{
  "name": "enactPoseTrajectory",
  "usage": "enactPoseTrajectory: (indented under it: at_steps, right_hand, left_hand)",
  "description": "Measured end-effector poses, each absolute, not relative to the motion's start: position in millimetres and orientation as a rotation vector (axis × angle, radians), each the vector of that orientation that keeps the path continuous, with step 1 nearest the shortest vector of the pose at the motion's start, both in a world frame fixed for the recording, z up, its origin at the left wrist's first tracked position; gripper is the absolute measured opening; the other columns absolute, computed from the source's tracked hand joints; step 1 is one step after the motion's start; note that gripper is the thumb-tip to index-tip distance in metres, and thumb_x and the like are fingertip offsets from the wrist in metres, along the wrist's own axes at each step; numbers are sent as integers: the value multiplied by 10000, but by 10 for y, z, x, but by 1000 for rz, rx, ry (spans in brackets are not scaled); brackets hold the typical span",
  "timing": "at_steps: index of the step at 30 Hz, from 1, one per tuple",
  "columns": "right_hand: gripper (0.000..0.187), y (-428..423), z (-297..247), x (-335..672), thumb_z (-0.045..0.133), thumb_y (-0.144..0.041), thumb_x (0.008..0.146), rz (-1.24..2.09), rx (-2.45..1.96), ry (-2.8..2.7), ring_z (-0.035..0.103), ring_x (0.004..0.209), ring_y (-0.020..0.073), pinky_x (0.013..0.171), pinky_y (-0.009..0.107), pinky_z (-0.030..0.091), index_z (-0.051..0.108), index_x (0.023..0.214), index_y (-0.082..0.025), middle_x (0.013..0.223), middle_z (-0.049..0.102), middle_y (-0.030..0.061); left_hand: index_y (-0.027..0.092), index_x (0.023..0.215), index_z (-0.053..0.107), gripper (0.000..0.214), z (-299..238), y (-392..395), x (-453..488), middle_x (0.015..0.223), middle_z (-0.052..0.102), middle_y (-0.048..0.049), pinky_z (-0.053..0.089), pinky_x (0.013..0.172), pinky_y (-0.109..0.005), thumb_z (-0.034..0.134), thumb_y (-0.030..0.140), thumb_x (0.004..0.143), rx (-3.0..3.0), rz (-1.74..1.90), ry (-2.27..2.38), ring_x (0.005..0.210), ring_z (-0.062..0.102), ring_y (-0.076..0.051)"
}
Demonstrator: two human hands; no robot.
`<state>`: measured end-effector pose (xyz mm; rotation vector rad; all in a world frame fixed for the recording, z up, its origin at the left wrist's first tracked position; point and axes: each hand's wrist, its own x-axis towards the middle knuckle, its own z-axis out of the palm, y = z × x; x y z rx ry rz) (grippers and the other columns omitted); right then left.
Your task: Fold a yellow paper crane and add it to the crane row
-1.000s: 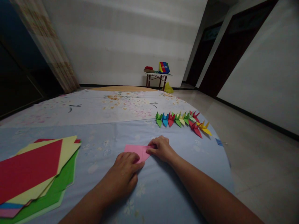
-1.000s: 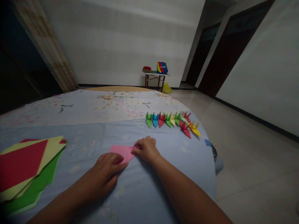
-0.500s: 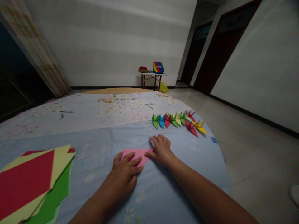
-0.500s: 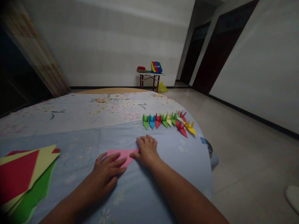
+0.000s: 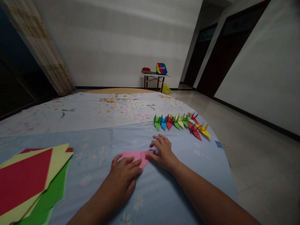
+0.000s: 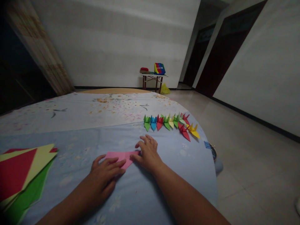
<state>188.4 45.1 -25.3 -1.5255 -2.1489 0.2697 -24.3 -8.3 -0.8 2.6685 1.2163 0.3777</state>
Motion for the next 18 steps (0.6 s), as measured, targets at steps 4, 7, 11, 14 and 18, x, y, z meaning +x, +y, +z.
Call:
enactPoseTrajectory:
  at_steps: [4, 7, 11, 14, 18]
  right_hand:
    - [228, 464, -249, 1875, 613, -445, 741, 314, -1507, -2166, 260, 1271, 260, 1003, 440, 192, 614, 792, -222, 1221, 516, 49]
    - [225, 472, -244, 1859, 625, -430, 736, 336, -1517, -2173, 278, 1257, 263, 997, 429, 196, 615, 743, -205, 1187, 543, 44]
    - [265, 475, -221, 1834, 604, -449, 749, 354, -1561, -2176, 299, 1237, 275, 984, 430, 209, 619, 709, -188, 1202, 542, 45]
    - [284, 474, -205, 1819, 586, -458, 760, 361, -1604, -2177, 299, 1233, 279, 984, 435, 205, 633, 697, -185, 1218, 536, 46]
    - [305, 471, -195, 1810, 546, -460, 789, 340, -1610, -2182, 311, 1221, 273, 978, 431, 215, 641, 695, -185, 1223, 537, 44]
  left_hand:
    - [313, 1071, 572, 463, 11, -83, -235, 1252, 568, 15, 116, 1011, -565, 473, 63, 695, 2666, 368, 1227, 1158, 454, -256]
    - [314, 1072, 569, 471, 27, -82, -228, 1255, 566, 23, 111, 1010, -573, 466, 56, 692, 2657, 350, 1226, 1158, 454, -257]
    - [305, 1070, 571, 474, 35, -85, -225, 1253, 567, 20, 109, 1008, -586, 458, 48, 687, 2653, 348, 1227, 1157, 457, -263]
    - [298, 1069, 576, 484, 26, -85, -225, 1247, 573, 5, 105, 1010, -595, 470, 49, 668, 2659, 366, 1229, 1154, 462, -270]
    - [298, 1086, 575, 486, 5, -78, -234, 1254, 568, -1, 85, 1017, -604, 472, 59, 675, 2665, 353, 1226, 1164, 457, -274]
